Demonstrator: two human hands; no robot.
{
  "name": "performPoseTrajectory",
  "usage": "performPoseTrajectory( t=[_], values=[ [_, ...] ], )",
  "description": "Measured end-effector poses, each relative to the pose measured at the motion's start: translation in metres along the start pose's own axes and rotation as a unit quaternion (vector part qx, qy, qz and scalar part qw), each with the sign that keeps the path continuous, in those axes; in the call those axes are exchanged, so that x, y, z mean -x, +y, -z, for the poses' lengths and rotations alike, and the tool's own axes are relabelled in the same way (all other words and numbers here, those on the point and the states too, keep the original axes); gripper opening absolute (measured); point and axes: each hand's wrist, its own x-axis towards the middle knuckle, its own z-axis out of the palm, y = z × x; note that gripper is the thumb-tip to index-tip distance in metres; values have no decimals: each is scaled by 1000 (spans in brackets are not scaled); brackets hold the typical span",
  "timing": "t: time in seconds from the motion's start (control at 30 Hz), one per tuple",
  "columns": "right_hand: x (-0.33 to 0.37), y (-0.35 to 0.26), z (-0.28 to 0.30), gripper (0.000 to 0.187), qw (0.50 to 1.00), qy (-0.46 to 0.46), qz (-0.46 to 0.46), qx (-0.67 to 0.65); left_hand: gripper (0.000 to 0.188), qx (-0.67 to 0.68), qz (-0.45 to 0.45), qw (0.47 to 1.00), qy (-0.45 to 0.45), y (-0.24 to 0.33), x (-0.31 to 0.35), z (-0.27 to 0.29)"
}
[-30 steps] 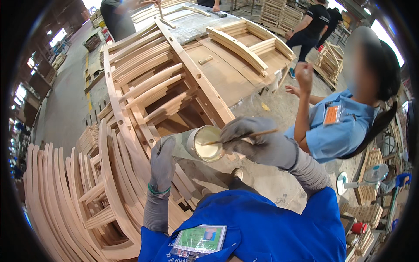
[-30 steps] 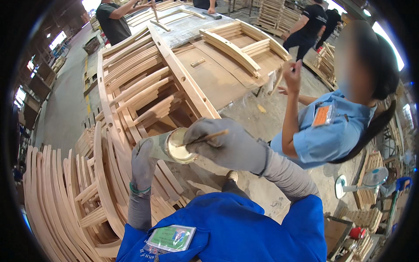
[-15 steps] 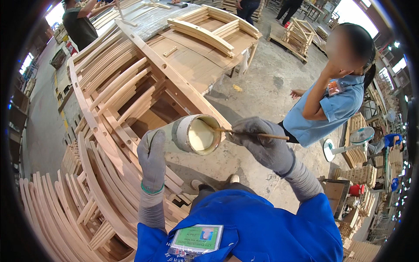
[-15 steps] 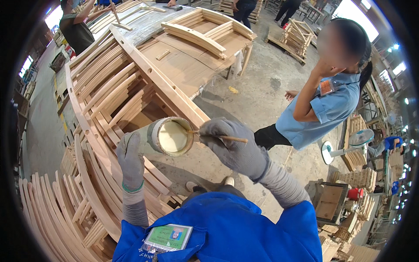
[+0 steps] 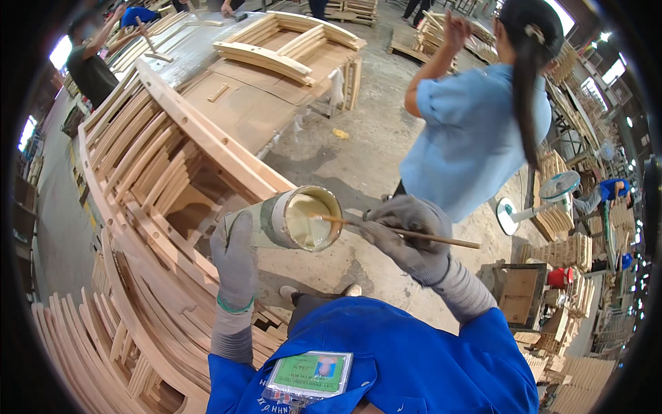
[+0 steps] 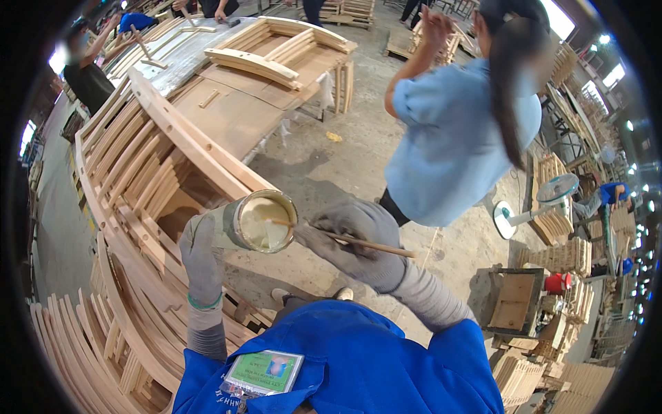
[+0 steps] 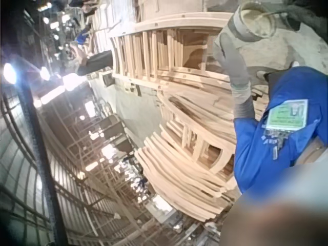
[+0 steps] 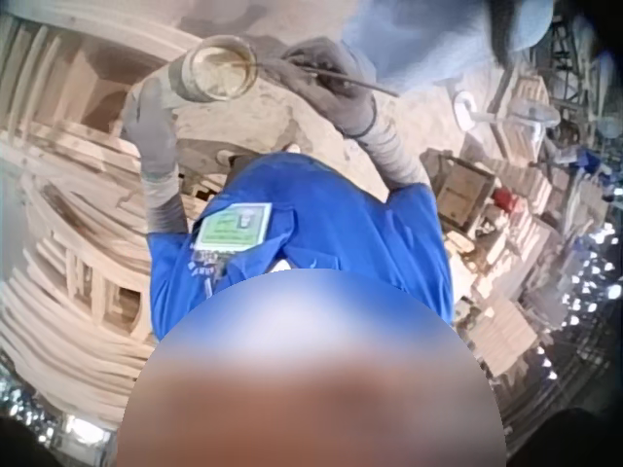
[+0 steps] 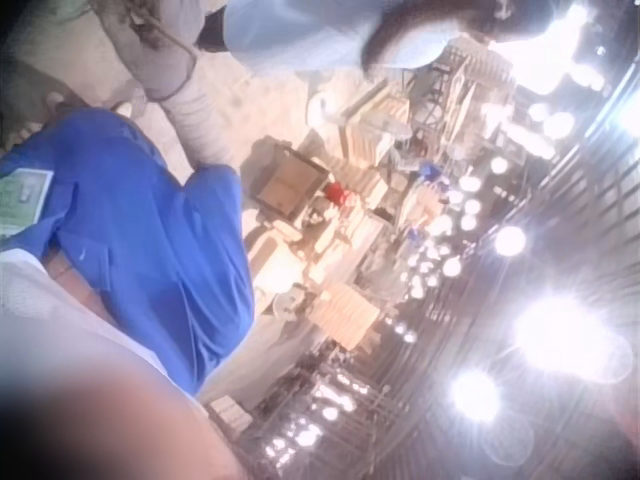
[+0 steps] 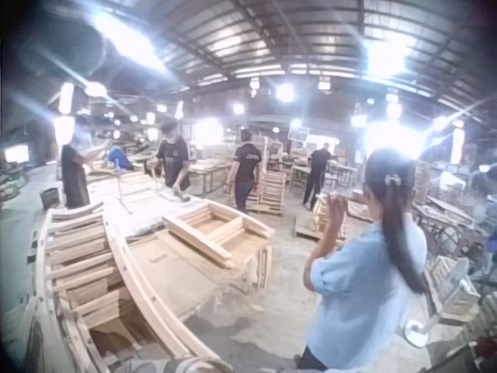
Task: The person adjusts their head-mounted camera, then receives a container of glue and a brush. They proceed to apply glue to the joints of wooden chair frames on a workbench using the brush.
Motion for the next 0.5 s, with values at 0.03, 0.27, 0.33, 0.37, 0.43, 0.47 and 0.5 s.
performPoseTrajectory(
  t=[0.03, 0.27, 0.33, 0.37, 0.43, 0.47, 0.5],
  values=[
    [1, 10, 14, 20, 997, -25, 23, 65, 13, 28, 39, 999, -24, 5, 2, -12],
    [17, 49, 77, 15, 994, -88, 64, 18, 25, -305, -218, 917, -139, -17, 12, -51],
    [15, 54, 89, 12, 993, -107, 49, -12, 28, -358, -241, 892, -132, -22, 10, -60],
    [13, 59, 99, 11, 992, -117, 44, -14, 29, -383, -257, 878, -131, -22, 6, -67],
    [8, 71, 112, 8, 991, -128, 43, -6, 30, -445, -293, 834, -138, -20, -7, -83],
    [8, 79, 120, 7, 991, -125, 41, 8, 31, -470, -317, 810, -151, -20, -19, -95],
    [12, 87, 133, 6, 992, -116, 31, 32, 31, -460, -293, 817, -190, -22, -32, -108]
  ],
)
